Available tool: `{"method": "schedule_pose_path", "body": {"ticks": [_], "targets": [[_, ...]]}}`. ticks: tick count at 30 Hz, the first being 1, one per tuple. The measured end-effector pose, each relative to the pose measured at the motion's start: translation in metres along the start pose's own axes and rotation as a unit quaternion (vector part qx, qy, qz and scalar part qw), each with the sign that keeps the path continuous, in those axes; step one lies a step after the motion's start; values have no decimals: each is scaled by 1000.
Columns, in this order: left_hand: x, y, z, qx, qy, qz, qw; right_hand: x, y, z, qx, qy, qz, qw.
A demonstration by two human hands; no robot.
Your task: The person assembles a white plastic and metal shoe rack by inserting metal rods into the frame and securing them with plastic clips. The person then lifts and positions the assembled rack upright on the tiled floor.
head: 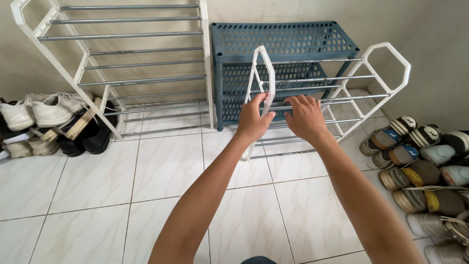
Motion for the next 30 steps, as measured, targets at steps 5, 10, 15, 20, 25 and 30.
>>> {"method": "schedule_pose_path", "body": {"ticks": [5, 10, 15, 20, 25, 30], "targets": [[20, -1, 0, 45, -4, 22, 999, -25, 3, 6, -38, -26, 31, 998], [32, -11, -17, 49, -44, 3, 998, -49, 2, 8, -45, -65, 48, 996], [38, -64, -47, 124, 31, -10, 992, -41, -18, 2, -18, -43, -3, 999], [17, -124, -59, 131, 20, 4, 991, -19, -13, -1, -95, 12, 2, 995], [-5, -187, -68, 99, -18, 1, 995, -28, -3, 5, -138, 21, 19, 990], [-19, -258, -82, 113, -29, 42, 992, -68, 5, 28, -149, -10, 22, 989]]}}
Point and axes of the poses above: each hand's wrist, its own z-axis towards the middle knuckle, its own y-axis out of the palm, x = y × z, the point moved 10 cm from there along z, towards the middle knuckle, and after that the axes turned 15 degrees about -y, right-handed, at the moved point
